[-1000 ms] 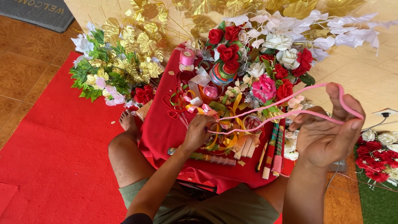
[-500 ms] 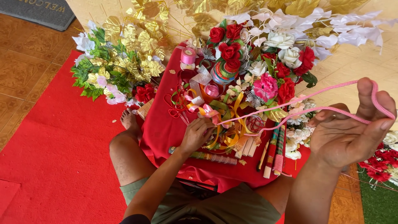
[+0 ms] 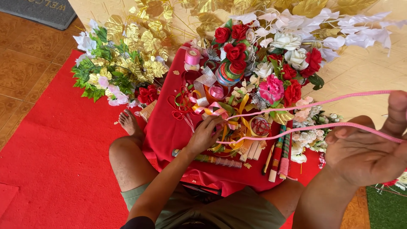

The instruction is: The person sits on a red carpet and wraps a pink ribbon around a cylindrical object. They pull the ribbon taut, tie a knot, and continue wrapping it around the object.

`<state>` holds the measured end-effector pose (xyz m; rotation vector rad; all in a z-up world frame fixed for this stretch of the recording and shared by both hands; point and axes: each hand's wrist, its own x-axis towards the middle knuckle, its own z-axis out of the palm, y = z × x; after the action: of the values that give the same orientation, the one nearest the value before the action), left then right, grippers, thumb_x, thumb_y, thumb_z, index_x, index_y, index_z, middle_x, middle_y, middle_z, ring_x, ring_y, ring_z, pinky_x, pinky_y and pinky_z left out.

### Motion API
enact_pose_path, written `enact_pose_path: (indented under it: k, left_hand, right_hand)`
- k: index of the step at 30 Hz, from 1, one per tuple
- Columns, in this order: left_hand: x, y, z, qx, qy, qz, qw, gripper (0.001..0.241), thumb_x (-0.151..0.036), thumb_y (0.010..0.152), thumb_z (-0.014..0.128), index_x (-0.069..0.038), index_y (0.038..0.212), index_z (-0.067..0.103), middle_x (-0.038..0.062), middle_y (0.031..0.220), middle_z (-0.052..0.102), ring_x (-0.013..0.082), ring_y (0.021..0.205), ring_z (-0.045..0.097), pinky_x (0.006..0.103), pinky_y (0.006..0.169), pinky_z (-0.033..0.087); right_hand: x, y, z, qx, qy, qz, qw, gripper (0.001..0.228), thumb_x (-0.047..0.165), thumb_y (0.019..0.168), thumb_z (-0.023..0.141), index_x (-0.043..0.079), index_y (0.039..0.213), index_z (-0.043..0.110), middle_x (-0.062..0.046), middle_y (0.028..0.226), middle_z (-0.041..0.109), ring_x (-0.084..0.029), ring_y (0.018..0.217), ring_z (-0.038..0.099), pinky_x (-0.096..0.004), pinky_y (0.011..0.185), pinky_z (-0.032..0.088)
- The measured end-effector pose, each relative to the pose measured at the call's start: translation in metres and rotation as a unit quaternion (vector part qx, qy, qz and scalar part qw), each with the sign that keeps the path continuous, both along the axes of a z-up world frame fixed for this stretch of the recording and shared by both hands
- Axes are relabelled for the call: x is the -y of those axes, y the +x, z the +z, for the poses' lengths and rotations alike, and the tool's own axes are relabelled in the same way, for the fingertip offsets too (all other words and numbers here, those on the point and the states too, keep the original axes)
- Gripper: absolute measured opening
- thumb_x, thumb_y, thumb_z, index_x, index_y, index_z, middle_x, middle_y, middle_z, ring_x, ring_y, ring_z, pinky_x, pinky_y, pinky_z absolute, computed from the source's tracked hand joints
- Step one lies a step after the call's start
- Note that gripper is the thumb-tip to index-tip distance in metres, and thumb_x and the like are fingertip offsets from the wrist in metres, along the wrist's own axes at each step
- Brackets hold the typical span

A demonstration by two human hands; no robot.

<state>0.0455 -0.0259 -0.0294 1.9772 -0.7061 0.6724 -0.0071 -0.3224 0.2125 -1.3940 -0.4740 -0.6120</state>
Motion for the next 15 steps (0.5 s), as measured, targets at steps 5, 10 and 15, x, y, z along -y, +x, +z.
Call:
enact_pose_path:
  k: [5, 10, 15]
  left_hand:
    - [0.011, 0.005, -0.007, -0.010, 0.012, 0.039, 0.999, 0.041, -0.010, 0.093, 0.075, -0.003, 0.130, 0.057, 0.017, 0.128, 0.061, 0.0340, 0.111, 0.065, 0.0457, 0.084, 0.058]
    - [0.015, 0.005, -0.002, -0.017, 0.005, 0.019, 1.000, 0.037, -0.006, 0.094, 0.072, -0.004, 0.127, 0.057, 0.016, 0.122, 0.063, 0.0330, 0.108, 0.064, 0.0446, 0.084, 0.057]
    - [0.015, 0.008, -0.010, -0.013, -0.005, 0.013, 1.000, 0.033, 0.008, 0.090, 0.063, -0.001, 0.122, 0.059, 0.017, 0.120, 0.063, 0.0352, 0.109, 0.062, 0.0459, 0.089, 0.056]
  right_hand:
    - [0.016, -0.003, -0.010, -0.006, 0.024, 0.046, 0.999, 0.070, 0.053, 0.114, 0.033, 0.013, 0.172, 0.035, 0.011, 0.175, 0.042, -0.020, 0.083, 0.059, -0.037, 0.058, 0.057]
    - [0.022, -0.010, -0.011, 0.010, 0.012, 0.049, 0.999, 0.073, 0.054, 0.113, 0.036, 0.008, 0.168, 0.033, 0.009, 0.179, 0.033, -0.021, 0.083, 0.060, -0.035, 0.053, 0.057]
    - [0.071, -0.016, -0.035, 0.072, 0.026, 0.129, 0.989, 0.050, 0.056, 0.110, 0.041, 0.023, 0.139, 0.067, -0.006, 0.083, 0.059, -0.014, 0.086, 0.059, -0.031, 0.065, 0.057]
